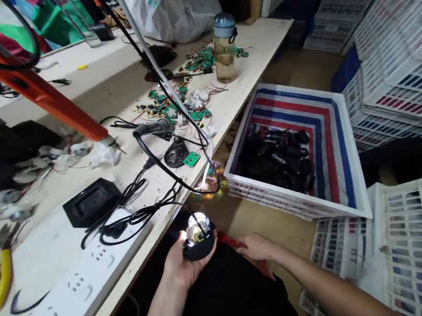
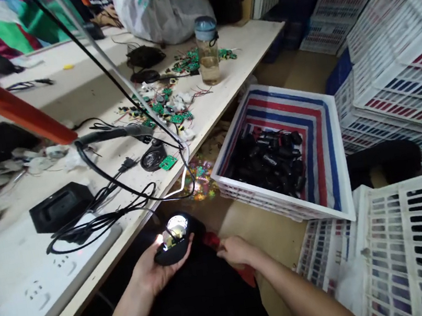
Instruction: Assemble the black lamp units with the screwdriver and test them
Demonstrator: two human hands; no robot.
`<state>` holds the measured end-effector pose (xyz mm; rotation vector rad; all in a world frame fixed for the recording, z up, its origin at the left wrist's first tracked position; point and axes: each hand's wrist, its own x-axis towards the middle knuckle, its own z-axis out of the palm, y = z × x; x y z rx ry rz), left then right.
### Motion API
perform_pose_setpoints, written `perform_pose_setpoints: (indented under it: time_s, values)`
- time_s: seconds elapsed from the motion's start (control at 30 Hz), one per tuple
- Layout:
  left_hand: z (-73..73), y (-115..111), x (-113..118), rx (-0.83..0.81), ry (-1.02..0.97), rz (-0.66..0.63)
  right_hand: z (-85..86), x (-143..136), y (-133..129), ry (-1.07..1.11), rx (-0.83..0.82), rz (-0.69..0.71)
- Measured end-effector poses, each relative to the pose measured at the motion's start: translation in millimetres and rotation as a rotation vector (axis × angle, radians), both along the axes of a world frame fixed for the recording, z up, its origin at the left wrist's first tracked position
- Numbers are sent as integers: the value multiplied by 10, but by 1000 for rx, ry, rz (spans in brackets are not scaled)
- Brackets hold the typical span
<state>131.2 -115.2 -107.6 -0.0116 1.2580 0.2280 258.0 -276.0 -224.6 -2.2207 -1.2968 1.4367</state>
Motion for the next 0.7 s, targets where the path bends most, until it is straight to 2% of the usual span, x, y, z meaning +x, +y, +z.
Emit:
perform_pose_setpoints:
  time_s: [0.2,0.43,0.7]
  values:
    - [68,-26,-22,1,16,-26,12,-98,93,-61,-63,110]
    - [157,-68,-63,-5,16,-14,-6,-82,59,-110,-86,156]
    - [175,-78,-83,-5,9,2,-68,-127,57,-107,-86,180]
